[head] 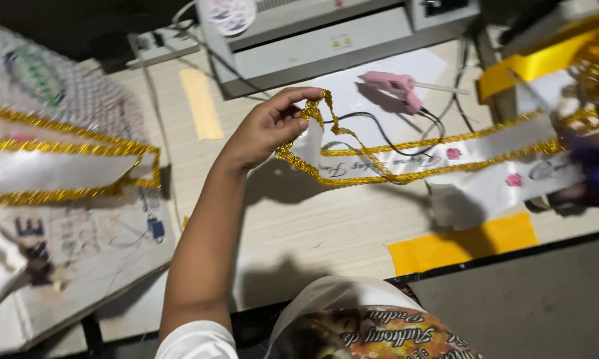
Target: The person decorates a white sash with gold tinsel trim. They apply hot glue along the sash edges, press the tinsel into place, and trim excess material with scissors. The process is repeated on both sides of the sash.
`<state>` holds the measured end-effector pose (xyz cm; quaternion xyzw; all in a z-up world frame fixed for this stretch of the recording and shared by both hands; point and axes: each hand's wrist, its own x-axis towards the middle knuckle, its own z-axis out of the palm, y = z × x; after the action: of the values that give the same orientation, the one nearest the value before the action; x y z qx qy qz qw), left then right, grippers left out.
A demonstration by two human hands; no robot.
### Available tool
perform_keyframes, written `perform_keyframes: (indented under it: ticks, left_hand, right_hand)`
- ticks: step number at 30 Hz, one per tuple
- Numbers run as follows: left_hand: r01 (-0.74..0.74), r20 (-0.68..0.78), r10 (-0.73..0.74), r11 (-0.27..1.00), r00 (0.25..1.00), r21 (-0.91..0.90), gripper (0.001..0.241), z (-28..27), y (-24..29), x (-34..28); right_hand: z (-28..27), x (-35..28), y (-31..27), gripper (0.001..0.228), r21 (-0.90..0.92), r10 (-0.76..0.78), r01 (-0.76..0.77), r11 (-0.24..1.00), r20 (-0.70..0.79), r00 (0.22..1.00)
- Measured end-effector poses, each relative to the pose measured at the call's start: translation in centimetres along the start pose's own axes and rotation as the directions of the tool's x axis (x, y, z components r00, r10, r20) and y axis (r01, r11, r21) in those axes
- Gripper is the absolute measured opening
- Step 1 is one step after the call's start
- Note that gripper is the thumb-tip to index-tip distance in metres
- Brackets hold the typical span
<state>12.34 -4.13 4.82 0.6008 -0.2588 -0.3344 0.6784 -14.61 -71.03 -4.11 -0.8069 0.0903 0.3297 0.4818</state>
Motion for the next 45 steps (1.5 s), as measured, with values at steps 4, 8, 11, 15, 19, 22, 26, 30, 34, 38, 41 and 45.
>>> perform_keyframes:
  ticks: [4,8,11,15,19,22,26,30,34,38,41,45]
  left_hand:
    - [0.04,-0.076,-0.042,0.999,0.996,-0.029,0.049,-0.9,-0.3,-2.4]
    - [0.03,-0.123,-0.036,0.998,0.992,-0.052,0.051,-1.5,-0.2,-4.7]
    - [0.015,-0.154,-0.022,0.999,0.988,-0.048,0.053,-1.5,0.7,-5.9]
    - [0.023,-0.173,-0.033,0.998,0.984,-0.055,0.055,-1.9,0.2,-6.5]
    - [-0.002,-0.15,-0.017,0.992,0.989,-0.124,0.057,-2.3,-0.3,-6.9]
    - [0.004,-0.144,-0.03,0.984,0.989,-0.178,0.057,-2.5,-0.5,-7.0]
    - [0.034,-0.14,-0.069,0.971,0.988,-0.235,0.052,-2.3,-0.7,-6.6]
    - [0.054,-0.153,-0.095,0.967,0.984,-0.249,0.047,-2.3,-1.6,-6.6]
    - [0.059,-0.155,-0.104,0.961,0.982,-0.269,0.043,-2.6,-3.1,-6.6]
    - [0.026,-0.145,-0.075,0.949,0.987,-0.315,0.046,-2.4,-2.9,-6.6]
    - [0.014,-0.138,-0.062,0.947,0.988,-0.322,0.051,-2.2,-1.2,-6.7]
    - [-0.03,-0.163,-0.013,0.965,0.987,-0.262,0.051,-2.3,-1.7,-6.2]
  right_hand:
    - [14.0,7.7,-17.9,0.057,0.117,-0.145,0.133,0.984,0.11,0.983]
    - [21.1,13.2,-25.2,0.069,0.115,-0.325,0.304,0.946,0.384,0.864]
    - [22.7,14.6,-27.3,0.071,0.037,-0.273,0.282,0.959,0.394,0.878]
    - [23.6,16.2,-28.4,0.075,0.023,-0.314,0.337,0.941,0.42,0.851]
    - [24.3,16.9,-29.9,0.073,0.108,-0.34,0.326,0.939,0.433,0.835]
    - [24.9,17.5,-30.8,0.075,0.179,-0.357,0.308,0.934,0.449,0.82]
    - [25.7,18.3,-31.5,0.074,0.229,-0.374,0.3,0.926,0.453,0.809]
    - [26.4,19.0,-31.9,0.076,0.255,-0.393,0.305,0.918,0.46,0.796]
    - [27.3,19.4,-32.0,0.082,0.303,-0.408,0.293,0.907,0.463,0.787]
    - [27.9,19.3,-32.1,0.091,0.376,-0.465,0.312,0.872,0.438,0.77]
    - [27.7,19.2,-31.8,0.094,0.379,-0.482,0.335,0.863,0.415,0.771]
    - [27.6,19.5,-31.6,0.093,0.371,-0.484,0.344,0.863,0.406,0.775]
